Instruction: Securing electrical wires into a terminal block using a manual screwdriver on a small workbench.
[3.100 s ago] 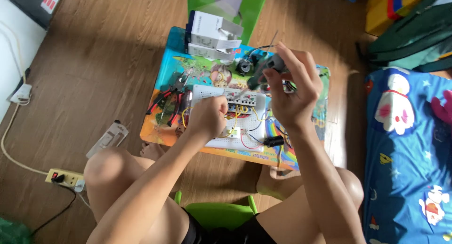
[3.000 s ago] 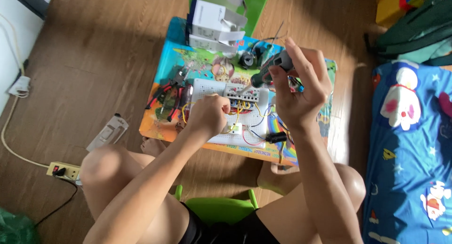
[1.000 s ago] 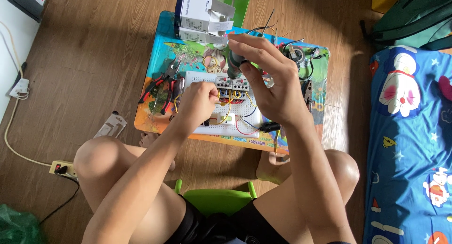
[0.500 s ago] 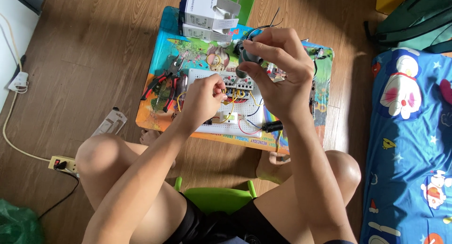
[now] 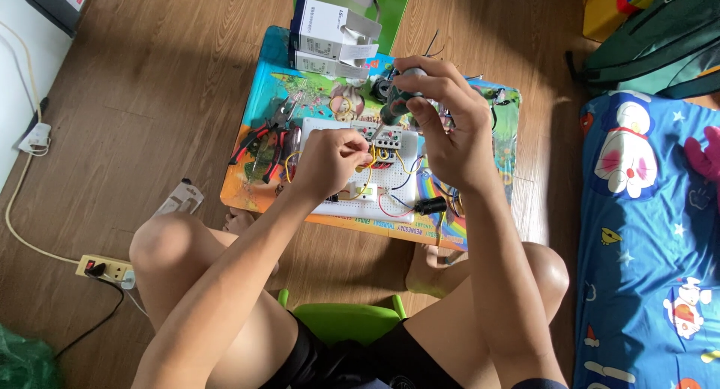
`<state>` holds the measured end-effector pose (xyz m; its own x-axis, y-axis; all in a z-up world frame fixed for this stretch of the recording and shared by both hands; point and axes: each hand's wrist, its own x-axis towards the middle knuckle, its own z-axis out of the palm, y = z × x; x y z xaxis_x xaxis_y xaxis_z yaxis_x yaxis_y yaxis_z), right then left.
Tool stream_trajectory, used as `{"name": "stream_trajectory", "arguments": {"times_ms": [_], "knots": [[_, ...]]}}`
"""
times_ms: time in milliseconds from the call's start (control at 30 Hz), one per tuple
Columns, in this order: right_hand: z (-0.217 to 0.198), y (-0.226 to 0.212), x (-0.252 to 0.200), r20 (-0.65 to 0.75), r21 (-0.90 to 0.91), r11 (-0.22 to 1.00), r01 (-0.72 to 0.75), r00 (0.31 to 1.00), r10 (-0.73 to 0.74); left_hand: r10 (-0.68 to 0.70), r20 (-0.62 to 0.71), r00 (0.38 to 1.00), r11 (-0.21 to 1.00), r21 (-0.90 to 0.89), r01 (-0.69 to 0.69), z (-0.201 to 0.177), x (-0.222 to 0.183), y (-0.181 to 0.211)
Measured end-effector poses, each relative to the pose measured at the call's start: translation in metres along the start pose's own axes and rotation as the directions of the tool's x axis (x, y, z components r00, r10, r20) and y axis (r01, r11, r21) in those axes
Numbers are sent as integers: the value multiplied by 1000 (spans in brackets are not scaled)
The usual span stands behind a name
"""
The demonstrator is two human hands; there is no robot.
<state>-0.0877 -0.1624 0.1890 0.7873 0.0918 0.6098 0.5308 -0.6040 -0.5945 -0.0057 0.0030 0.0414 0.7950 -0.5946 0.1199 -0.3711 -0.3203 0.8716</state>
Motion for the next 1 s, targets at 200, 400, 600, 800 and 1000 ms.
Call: {"name": "stream_trajectory", "arguments": {"times_ms": [200,400,600,800,1000], "knots": [[0,4,2,-13,11,1000,-13,1000,13,119,-11,993,992,44,-118,0,3,-8],[-3,9,2,-26,28,999,-25,999,25,124,-45,991,991,61,-121,5,6,-11],[0,10,6,-99,113,992,61,994,-50,74,0,997,981,179,-72,3,6,-5],[6,11,3,-165,98,992,83,984,-66,36,58,998,967,252,-50,-11,-4,14],[13,15,2,-245,-28,997,73,966,-78,41,60,997,956,287,-57,-20,-10,29]]}}
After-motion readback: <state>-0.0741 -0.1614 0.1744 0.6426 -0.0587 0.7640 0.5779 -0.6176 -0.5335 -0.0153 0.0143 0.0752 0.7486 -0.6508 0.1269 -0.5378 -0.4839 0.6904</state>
